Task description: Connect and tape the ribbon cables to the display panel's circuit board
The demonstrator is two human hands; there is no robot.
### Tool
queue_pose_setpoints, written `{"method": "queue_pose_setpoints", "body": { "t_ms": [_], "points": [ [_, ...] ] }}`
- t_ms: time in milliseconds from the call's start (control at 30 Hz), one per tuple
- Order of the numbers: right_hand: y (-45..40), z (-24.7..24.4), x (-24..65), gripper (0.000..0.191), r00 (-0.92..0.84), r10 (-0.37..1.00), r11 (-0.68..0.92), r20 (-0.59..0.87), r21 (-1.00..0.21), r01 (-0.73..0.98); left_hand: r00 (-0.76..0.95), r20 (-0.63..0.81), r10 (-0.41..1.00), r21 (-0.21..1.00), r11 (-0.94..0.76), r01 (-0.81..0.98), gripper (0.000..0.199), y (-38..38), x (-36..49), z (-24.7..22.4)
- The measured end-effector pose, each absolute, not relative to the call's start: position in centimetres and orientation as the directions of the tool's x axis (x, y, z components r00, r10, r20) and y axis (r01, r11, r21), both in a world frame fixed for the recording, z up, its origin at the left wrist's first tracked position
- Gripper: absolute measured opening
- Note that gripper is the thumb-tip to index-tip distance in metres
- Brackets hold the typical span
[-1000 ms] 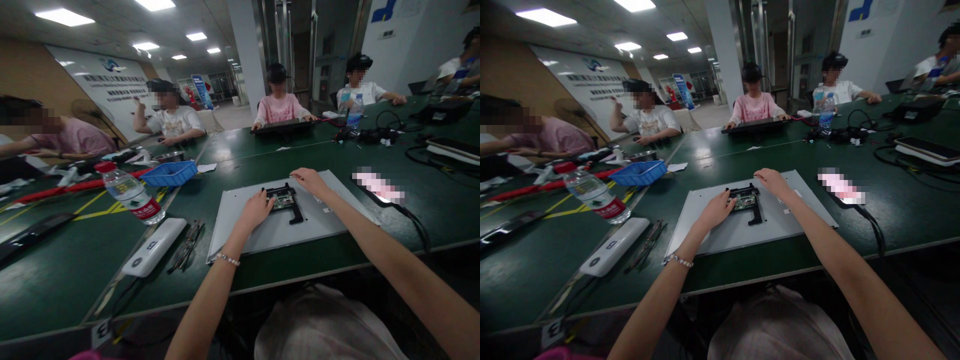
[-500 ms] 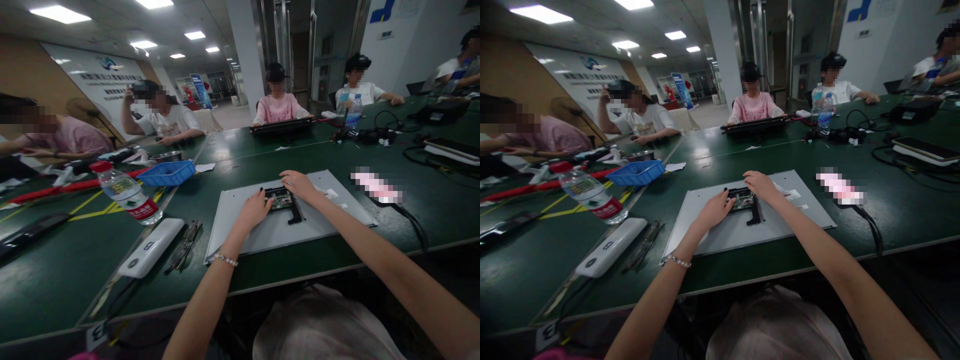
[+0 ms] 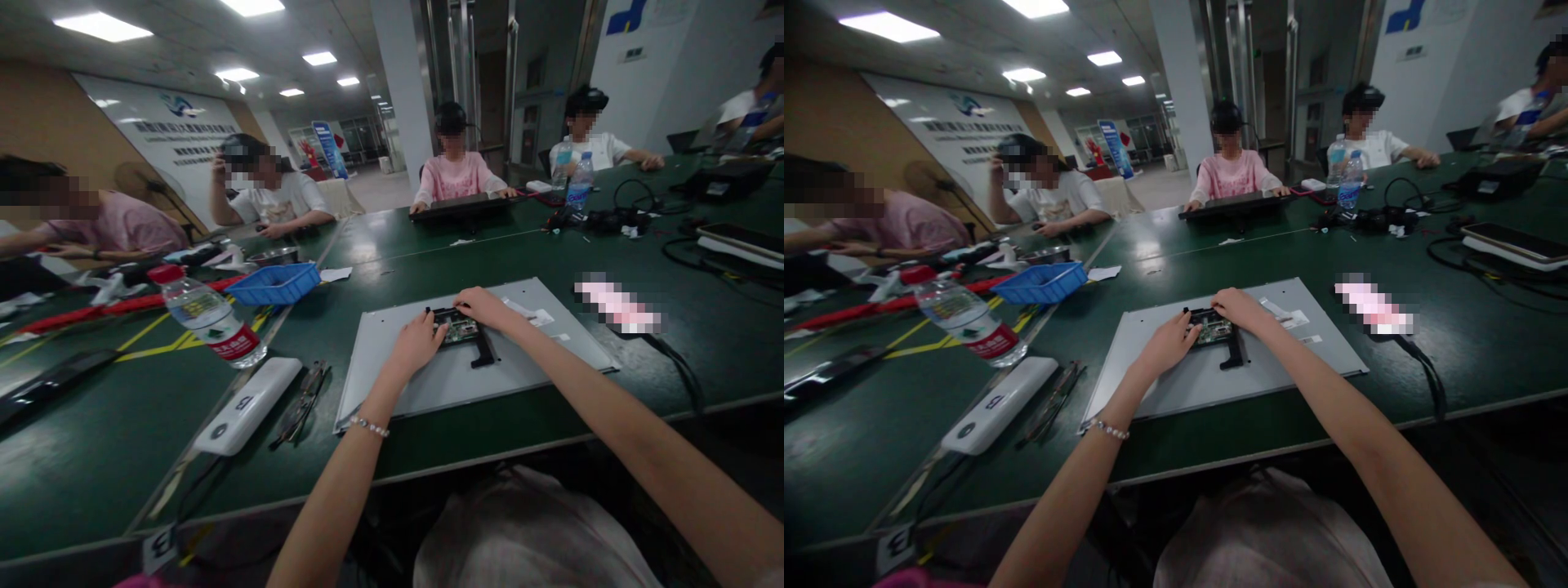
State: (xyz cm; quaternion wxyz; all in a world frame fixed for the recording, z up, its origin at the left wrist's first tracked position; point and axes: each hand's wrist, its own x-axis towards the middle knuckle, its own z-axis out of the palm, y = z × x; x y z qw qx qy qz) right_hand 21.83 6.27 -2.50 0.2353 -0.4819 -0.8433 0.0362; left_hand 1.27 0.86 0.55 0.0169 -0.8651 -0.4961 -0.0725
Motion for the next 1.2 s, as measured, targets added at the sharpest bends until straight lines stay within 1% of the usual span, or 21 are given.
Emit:
{"method": "queue_pose_setpoints", "body": {
  "t_ms": [100, 200, 267, 400, 467, 567, 633, 767, 900, 1200],
  "points": [
    [6.6, -2.9, 22.1, 0.020, -0.409, 0.823, 0.549, 0.394, -0.366, 0.752, 0.499, 0.140, 0.855, 0.041, -0.509, 0.860, 0.050, 0.9, 1.3, 0.5],
    [6.6, -3.1, 22.1, 0.020, -0.396, 0.827, 0.547, 0.400, -0.408, 0.730, 0.500, 0.135, 0.855, 0.039, -0.509, 0.860, 0.052, 1.0, 1.2, 0.4],
    [6.5, -3.0, 22.0, 0.021, -0.375, 0.838, 0.526, 0.396, -0.405, 0.748, 0.500, 0.131, 0.856, 0.041, -0.509, 0.860, 0.053, 1.1, 1.2, 0.4],
    [6.1, -2.7, 21.8, 0.024, -0.298, 0.860, 0.448, 0.414, -0.334, 0.829, 0.498, 0.128, 0.858, 0.033, -0.505, 0.862, 0.053, 1.2, 1.2, 0.3],
    [6.0, -2.6, 21.8, 0.023, -0.305, 0.865, 0.445, 0.398, -0.326, 0.834, 0.499, 0.126, 0.857, 0.029, -0.506, 0.862, 0.053, 1.1, 1.3, 0.3],
    [6.2, -2.6, 21.9, 0.019, -0.342, 0.865, 0.476, 0.368, -0.384, 0.791, 0.503, 0.116, 0.857, 0.032, -0.509, 0.860, 0.052, 1.0, 1.3, 0.4],
    [6.4, -2.8, 22.0, 0.018, -0.348, 0.857, 0.497, 0.380, -0.427, 0.756, 0.500, 0.115, 0.858, 0.031, -0.506, 0.862, 0.051, 1.0, 1.3, 0.5],
    [6.6, -3.2, 22.0, 0.023, -0.315, 0.853, 0.500, 0.417, -0.477, 0.723, 0.496, 0.123, 0.860, 0.034, -0.503, 0.864, 0.052, 0.9, 1.2, 0.4],
    [6.8, -3.7, 22.2, 0.017, -0.288, 0.857, 0.495, 0.427, -0.527, 0.691, 0.493, 0.115, 0.862, 0.039, -0.500, 0.865, 0.052, 0.9, 1.2, 0.4],
    [7.0, -4.2, 22.3, 0.013, -0.234, 0.872, 0.464, 0.430, -0.576, 0.673, 0.483, 0.104, 0.869, 0.050, -0.490, 0.870, 0.052, 0.7, 1.4, 0.8]
  ]
}}
